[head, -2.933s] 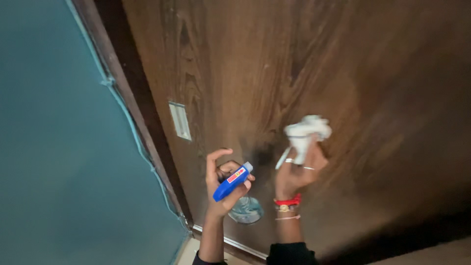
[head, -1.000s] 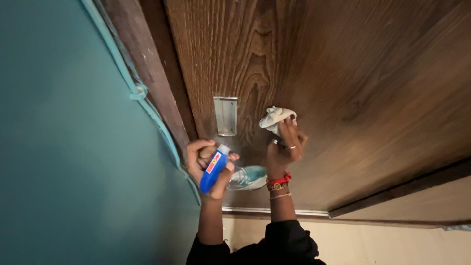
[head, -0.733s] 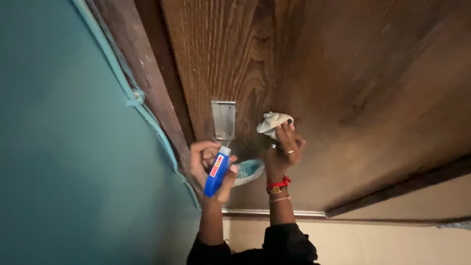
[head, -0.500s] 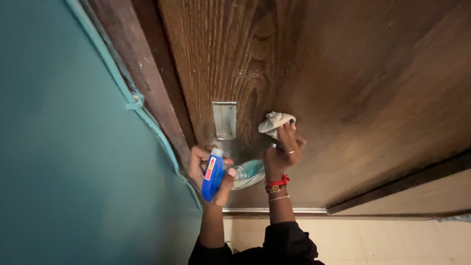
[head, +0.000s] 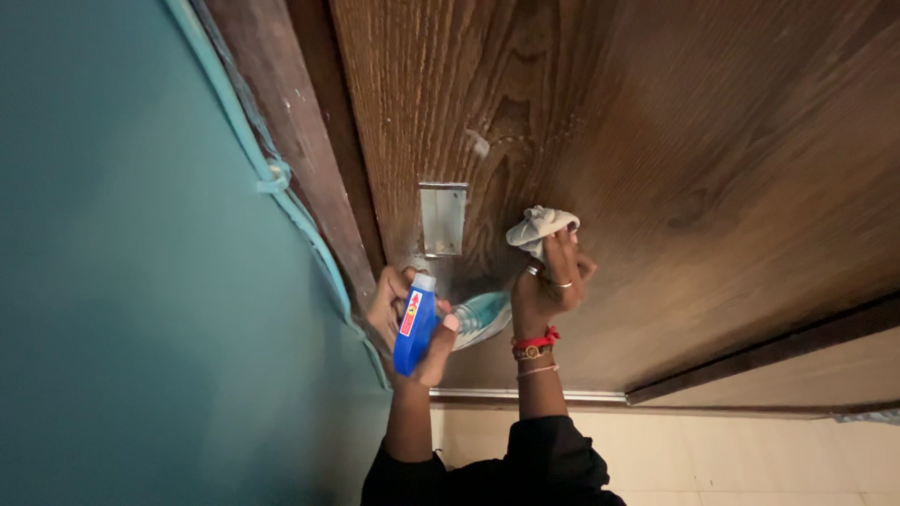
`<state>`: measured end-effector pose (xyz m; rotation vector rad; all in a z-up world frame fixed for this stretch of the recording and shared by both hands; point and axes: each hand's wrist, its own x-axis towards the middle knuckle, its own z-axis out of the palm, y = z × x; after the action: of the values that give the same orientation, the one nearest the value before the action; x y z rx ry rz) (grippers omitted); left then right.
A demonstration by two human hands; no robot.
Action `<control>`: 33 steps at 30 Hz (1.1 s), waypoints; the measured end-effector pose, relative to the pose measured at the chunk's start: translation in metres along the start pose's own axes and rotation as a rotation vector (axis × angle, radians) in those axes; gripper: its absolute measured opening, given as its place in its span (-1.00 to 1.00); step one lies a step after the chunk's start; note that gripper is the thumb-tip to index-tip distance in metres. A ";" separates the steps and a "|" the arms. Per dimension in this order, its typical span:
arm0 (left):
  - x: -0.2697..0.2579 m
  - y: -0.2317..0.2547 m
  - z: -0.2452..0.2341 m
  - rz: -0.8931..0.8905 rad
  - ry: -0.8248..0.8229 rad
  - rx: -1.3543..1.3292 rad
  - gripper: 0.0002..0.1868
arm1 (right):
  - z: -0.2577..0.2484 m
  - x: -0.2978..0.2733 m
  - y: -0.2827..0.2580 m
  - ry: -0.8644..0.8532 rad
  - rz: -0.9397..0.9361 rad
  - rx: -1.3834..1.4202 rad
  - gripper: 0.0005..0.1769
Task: The person cleans a wooden door using a spray bottle and a cloth, wiping the surface repeatedly around the metal handle.
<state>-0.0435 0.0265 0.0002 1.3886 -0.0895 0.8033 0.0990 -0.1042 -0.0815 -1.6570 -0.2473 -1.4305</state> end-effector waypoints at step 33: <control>0.018 -0.005 -0.010 0.127 0.033 -0.019 -0.59 | 0.039 0.087 -0.060 -0.146 -0.122 0.156 -0.45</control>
<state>-0.0311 0.0435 0.0028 1.3614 -0.1609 0.9285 0.1131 -0.0751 0.0263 -1.6415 -0.5373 -1.3440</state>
